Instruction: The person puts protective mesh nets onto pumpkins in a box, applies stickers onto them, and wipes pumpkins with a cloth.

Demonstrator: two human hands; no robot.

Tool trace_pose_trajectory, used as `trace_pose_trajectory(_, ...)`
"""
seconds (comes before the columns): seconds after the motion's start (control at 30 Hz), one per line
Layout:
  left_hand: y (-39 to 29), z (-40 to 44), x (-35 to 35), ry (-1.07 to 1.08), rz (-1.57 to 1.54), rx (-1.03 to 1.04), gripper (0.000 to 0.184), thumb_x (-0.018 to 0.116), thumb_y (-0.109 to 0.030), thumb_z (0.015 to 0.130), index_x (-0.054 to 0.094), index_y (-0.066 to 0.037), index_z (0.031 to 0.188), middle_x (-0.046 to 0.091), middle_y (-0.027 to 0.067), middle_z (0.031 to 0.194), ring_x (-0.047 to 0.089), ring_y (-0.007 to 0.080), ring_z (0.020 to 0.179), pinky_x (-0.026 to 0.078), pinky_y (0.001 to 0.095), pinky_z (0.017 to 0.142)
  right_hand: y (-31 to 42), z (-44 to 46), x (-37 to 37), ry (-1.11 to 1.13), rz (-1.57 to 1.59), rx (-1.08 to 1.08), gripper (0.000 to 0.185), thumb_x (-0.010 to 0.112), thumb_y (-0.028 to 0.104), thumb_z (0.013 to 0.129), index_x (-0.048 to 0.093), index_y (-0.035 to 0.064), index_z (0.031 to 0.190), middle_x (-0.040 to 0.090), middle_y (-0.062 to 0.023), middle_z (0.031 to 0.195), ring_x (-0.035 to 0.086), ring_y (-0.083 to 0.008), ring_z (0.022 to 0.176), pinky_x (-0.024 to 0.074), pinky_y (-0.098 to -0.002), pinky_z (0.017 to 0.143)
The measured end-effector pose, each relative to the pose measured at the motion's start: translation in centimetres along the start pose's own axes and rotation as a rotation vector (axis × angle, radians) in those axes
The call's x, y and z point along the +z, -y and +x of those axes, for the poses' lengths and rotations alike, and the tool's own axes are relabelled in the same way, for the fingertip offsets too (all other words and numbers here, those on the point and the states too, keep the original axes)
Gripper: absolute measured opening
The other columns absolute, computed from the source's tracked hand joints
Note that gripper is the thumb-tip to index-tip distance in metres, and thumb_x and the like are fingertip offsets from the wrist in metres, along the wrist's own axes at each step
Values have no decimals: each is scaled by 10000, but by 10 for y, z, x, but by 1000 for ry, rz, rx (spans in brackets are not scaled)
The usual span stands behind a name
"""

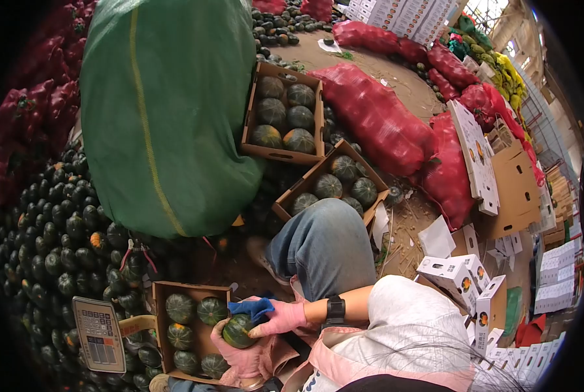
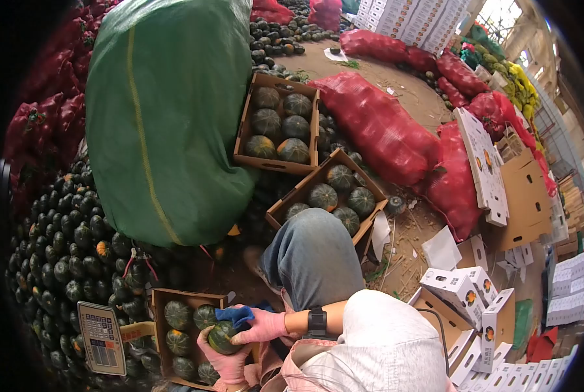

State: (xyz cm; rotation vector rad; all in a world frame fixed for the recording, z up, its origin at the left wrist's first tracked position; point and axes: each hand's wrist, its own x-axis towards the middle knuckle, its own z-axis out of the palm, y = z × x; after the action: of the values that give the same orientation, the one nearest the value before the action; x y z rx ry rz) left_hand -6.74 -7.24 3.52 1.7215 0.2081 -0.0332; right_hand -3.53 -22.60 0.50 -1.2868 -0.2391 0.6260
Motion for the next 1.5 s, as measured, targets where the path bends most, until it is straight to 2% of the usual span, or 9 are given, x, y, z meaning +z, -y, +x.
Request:
trace_pose_trajectory(0.53,35,-1,-4,-16,107,159,942,926,-71,459,362,-108,1212,478,79,1147,491,207,1030,438,351,933,16,7,9,-155,10,70,544,691,224,804,510,94,1300,616,-67,1114,535,-143,1044,414,-301,946)
trace_pose_trajectory(0.77,26,-3,0,-80,517,507,787,862,-327,560,438,-74,1173,531,161,1119,543,357,1000,440,429,901,18,4,9,-184,-121,2,487,720,184,751,576,65,1201,581,-87,1162,533,-193,1091,404,-311,968)
trace_pose_trajectory(0.83,18,0,-4,-89,605,625,675,822,-293,629,445,-69,1142,553,157,1114,540,367,1019,433,452,916,26,0,3,-126,-162,-145,512,706,87,749,551,28,1233,549,-73,1212,488,-186,1155,378,-313,1009)
trace_pose_trajectory(0.87,9,-1,-11,-26,609,592,656,812,-253,640,441,-67,1148,552,156,1125,539,369,1035,426,459,937,35,-5,4,-109,72,-37,521,687,53,753,540,1,1249,537,-98,1237,473,-200,1184,374,-323,1015)
trace_pose_trajectory(0.9,11,-2,-10,-95,543,661,693,824,-241,622,426,-58,1159,546,170,1140,521,377,1071,414,467,960,32,-5,1,-77,121,-102,591,719,101,731,521,-13,1276,504,-130,1298,455,-226,1220,349,-347,1040)
trace_pose_trajectory(1.0,14,4,-13,-182,230,573,864,877,-207,527,402,-43,1231,482,190,1242,506,349,1115,413,411,970,30,0,-2,1,28,-217,571,738,103,719,546,4,1247,448,-149,1355,392,-255,1281,284,-367,1081)
trace_pose_trajectory(1.07,12,-1,-20,-76,360,470,837,875,-168,521,409,-62,1208,478,188,1248,503,344,1125,419,411,975,29,0,-3,8,-51,-212,606,734,109,721,521,16,1280,422,-153,1382,351,-260,1313,269,-372,1091)
trace_pose_trajectory(1.43,20,-4,-16,-154,480,690,666,865,-190,566,451,-103,1080,485,175,1235,525,370,1103,455,443,930,29,1,5,-26,103,-148,499,698,29,714,573,16,1197,482,-149,1333,423,-254,1258,300,-372,1076)
trace_pose_trajectory(1.5,19,-5,-16,-164,376,699,514,765,-80,616,501,-111,1056,497,173,1187,495,417,1116,443,487,937,30,2,6,-29,97,-146,494,695,23,711,577,15,1191,504,-143,1307,441,-247,1237,318,-366,1064)
